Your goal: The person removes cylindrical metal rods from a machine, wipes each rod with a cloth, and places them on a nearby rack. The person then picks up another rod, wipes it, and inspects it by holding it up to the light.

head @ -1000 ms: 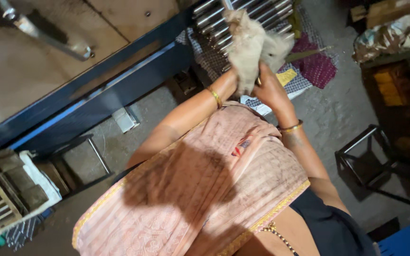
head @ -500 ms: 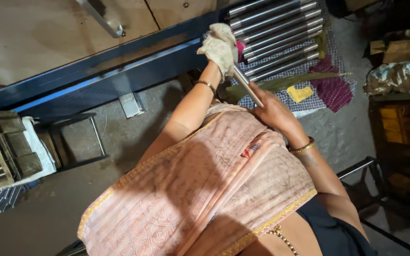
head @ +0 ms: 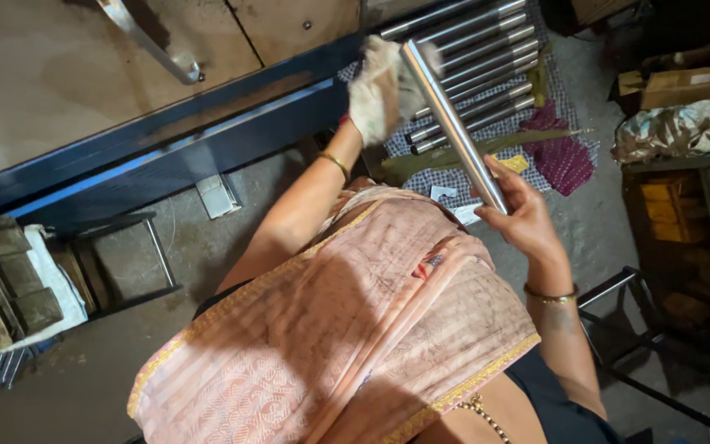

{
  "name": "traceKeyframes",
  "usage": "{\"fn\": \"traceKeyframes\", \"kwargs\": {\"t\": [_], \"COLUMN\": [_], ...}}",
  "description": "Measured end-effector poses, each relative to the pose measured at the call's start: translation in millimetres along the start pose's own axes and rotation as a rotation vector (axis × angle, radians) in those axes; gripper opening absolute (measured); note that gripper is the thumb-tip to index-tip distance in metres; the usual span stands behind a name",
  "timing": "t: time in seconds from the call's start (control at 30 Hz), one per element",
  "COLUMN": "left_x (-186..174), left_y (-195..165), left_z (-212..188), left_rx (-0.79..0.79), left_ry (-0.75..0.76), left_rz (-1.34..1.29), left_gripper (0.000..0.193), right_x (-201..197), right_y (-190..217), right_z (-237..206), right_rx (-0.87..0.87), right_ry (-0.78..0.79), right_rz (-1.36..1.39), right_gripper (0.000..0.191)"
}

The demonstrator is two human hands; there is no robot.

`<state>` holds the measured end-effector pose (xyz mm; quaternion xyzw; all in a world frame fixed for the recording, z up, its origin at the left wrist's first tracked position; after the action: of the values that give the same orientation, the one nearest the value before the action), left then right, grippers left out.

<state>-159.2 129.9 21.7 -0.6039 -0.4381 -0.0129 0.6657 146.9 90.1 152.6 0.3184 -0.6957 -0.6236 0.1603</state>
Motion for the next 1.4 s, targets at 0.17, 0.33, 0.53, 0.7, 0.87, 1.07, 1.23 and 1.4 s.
{"fn": "traceKeyframes", "kwargs": {"t": [0.17, 0.33, 0.53, 0.7, 0.87, 1.07, 1.23, 1.4], "left_x": [79.4, 95.4, 90.8, 132.6, 153.0, 142.4, 137.6, 86.0], "left_y": [6.3, 18.3, 51.9, 82.1, 86.7, 66.5, 10.8, -55.1], "left_z": [-27.7, -18.8, -25.4, -84.7, -110.3, -120.9, -125.3, -106.6], "left_rx": [0.106, 0.108, 0.037, 0.013, 0.000, 0.020, 0.327, 0.261], "left_ry": [0.138, 0.204, 0.085, 0.284, 0.513, 0.628, 0.836, 0.906], "left_rz": [0.043, 0.092, 0.113, 0.208, 0.332, 0.545, 0.869, 1.170], "left_gripper": [0.031, 0.030, 0.029, 0.029, 0.028, 0.027, 0.030, 0.029], "right_x": [8.1, 21.6, -21.0, -16.9, 4.0, 45.2, 22.5, 16.0], "right_y": [-9.9, -22.0, -7.8, 71.0, 98.7, 42.3, 12.8, -8.3], "right_z": [21.1, 26.4, 38.6, 34.4, 35.6, 30.6, 29.6, 23.9], "right_rx": [-0.040, -0.113, -0.182, -0.379, -0.416, 0.028, -0.055, -0.155], "right_ry": [-0.034, -0.032, -0.414, -0.323, -0.209, 0.173, 0.065, 0.003], "right_rz": [0.116, 0.553, 0.938, 0.858, 0.814, 0.741, 0.591, 0.313], "right_gripper": [0.080, 0.068, 0.092, 0.097, 0.097, 0.110, 0.101, 0.067]}}
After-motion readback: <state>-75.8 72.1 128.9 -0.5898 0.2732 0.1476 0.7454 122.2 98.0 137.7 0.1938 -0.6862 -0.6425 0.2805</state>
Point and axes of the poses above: each hand's wrist, its own z-axis towards the middle knuckle, its own x-axis out of the palm, y = z × x, the point moved 10 cm from there along z, towards the middle knuckle, and after that the axes turned 9 degrees about -y, right-handed, at the moved point
